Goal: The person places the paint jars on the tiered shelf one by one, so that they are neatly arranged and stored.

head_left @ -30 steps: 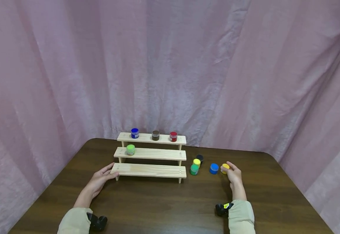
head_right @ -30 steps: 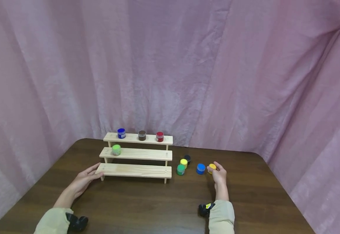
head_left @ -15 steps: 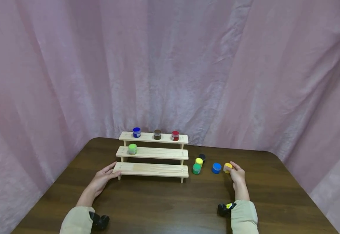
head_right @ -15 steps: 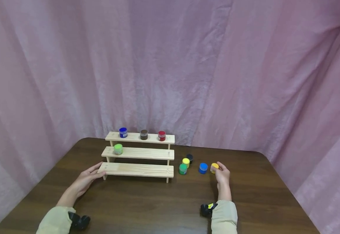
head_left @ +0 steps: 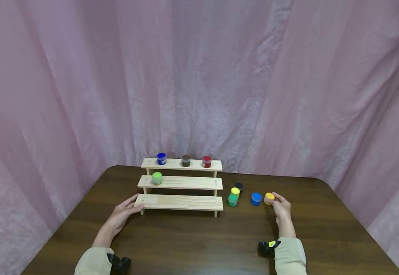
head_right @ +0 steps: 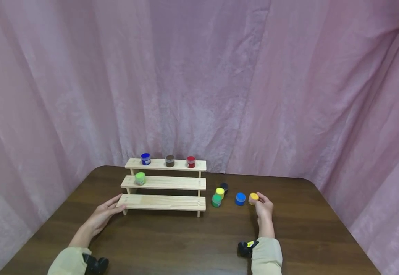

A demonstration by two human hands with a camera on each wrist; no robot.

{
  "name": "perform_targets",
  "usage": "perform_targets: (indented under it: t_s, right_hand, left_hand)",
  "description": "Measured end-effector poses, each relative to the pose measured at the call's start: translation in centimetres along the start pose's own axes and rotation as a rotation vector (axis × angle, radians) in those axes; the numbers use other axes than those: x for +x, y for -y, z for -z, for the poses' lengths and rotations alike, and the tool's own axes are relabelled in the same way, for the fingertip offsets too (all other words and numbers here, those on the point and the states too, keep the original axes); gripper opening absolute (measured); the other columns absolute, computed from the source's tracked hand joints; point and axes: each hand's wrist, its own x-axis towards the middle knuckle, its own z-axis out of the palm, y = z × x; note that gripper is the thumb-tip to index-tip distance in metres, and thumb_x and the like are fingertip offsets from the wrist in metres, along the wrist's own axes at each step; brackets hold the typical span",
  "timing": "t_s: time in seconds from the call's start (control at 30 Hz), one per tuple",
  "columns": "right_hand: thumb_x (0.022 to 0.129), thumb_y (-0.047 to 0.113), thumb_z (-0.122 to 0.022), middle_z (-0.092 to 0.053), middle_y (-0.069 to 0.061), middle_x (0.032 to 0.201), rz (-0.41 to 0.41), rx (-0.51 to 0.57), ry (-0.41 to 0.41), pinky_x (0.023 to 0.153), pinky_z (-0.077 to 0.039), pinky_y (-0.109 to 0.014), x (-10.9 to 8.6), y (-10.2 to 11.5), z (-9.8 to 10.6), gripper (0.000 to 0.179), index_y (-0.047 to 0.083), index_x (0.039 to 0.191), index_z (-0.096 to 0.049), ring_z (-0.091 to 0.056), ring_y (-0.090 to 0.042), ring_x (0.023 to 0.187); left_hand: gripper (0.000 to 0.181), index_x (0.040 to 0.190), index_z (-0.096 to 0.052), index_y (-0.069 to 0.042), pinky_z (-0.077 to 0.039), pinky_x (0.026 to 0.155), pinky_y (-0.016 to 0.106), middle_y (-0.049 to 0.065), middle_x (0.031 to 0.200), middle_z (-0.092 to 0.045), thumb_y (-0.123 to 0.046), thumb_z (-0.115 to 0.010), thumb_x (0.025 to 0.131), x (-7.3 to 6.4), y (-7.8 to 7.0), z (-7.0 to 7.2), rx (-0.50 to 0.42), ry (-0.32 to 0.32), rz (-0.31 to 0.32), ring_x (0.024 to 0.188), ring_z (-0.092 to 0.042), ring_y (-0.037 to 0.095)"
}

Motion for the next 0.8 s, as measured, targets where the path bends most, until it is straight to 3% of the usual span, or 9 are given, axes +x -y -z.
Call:
perform_targets:
  t_s: [0.1, 0.37, 0.57, 0.67, 0.8]
  right_hand:
    - [0.09, 0.007, -0.063, -0.044, -0.032, 0.142, 0.016, 0.009, -0.048, 0.1, -0.037, -0.034, 0.04, -0.25, -0.12, 0.055, -0.009, 0.139, -0.046, -0.043, -0.032, 0.123]
    - [0.09, 0.008, -0.064, -0.044, -0.03, 0.143, -0.002, 0.036, -0.066, 0.067, -0.036, -0.006, -0.09, -0.27, -0.22, 0.056, -0.008, 0.14, -0.046, -0.046, -0.024, 0.115]
    - [0.091, 0.008, -0.063, -0.045, -0.028, 0.143, 0.01, 0.073, -0.065, 0.065, -0.041, -0.005, -0.04, 0.1, -0.13, 0.054, -0.008, 0.14, -0.046, -0.047, 0.009, 0.08]
    - [0.091, 0.009, -0.064, -0.046, -0.028, 0.142, 0.016, 0.077, -0.068, 0.066, -0.042, -0.007, 0.01, 0.19, -0.07, 0.054, -0.007, 0.14, -0.047, -0.044, 0.015, 0.069]
    - [0.092, 0.012, -0.064, -0.045, -0.026, 0.144, 0.012, 0.079, -0.07, 0.067, -0.042, -0.006, -0.18, 0.35, 0.27, 0.056, -0.006, 0.142, -0.045, -0.043, 0.014, 0.072]
  left_hand:
    - [0.079, 0.156, -0.024, -0.013, -0.022, 0.12, 0.047, 0.022, 0.152, -0.039, -0.03, -0.068, 0.092, 0.05, 0.1, -0.06, 0.004, -0.002, -0.003, 0.138, -0.039, 0.027]
    - [0.078, 0.156, -0.025, -0.012, -0.021, 0.12, 0.046, 0.022, 0.152, -0.038, -0.028, -0.068, 0.092, -0.06, 0.4, 0.02, -0.001, -0.007, -0.001, 0.137, -0.039, 0.024]
    - [0.078, 0.156, -0.025, -0.013, -0.023, 0.12, 0.043, 0.022, 0.152, -0.039, -0.029, -0.068, 0.092, -0.09, 0.34, 0.17, -0.002, -0.009, -0.004, 0.124, -0.05, 0.007]
    - [0.078, 0.156, -0.025, -0.013, -0.024, 0.119, 0.042, 0.021, 0.152, -0.039, -0.029, -0.068, 0.092, -0.08, 0.3, 0.1, 0.003, -0.008, -0.001, 0.128, -0.048, 0.012]
    - [0.079, 0.156, -0.025, -0.012, -0.021, 0.121, 0.046, 0.021, 0.153, -0.037, -0.03, -0.068, 0.092, 0.03, 0.11, -0.06, -0.004, -0.001, 0.0, 0.14, -0.036, 0.027]
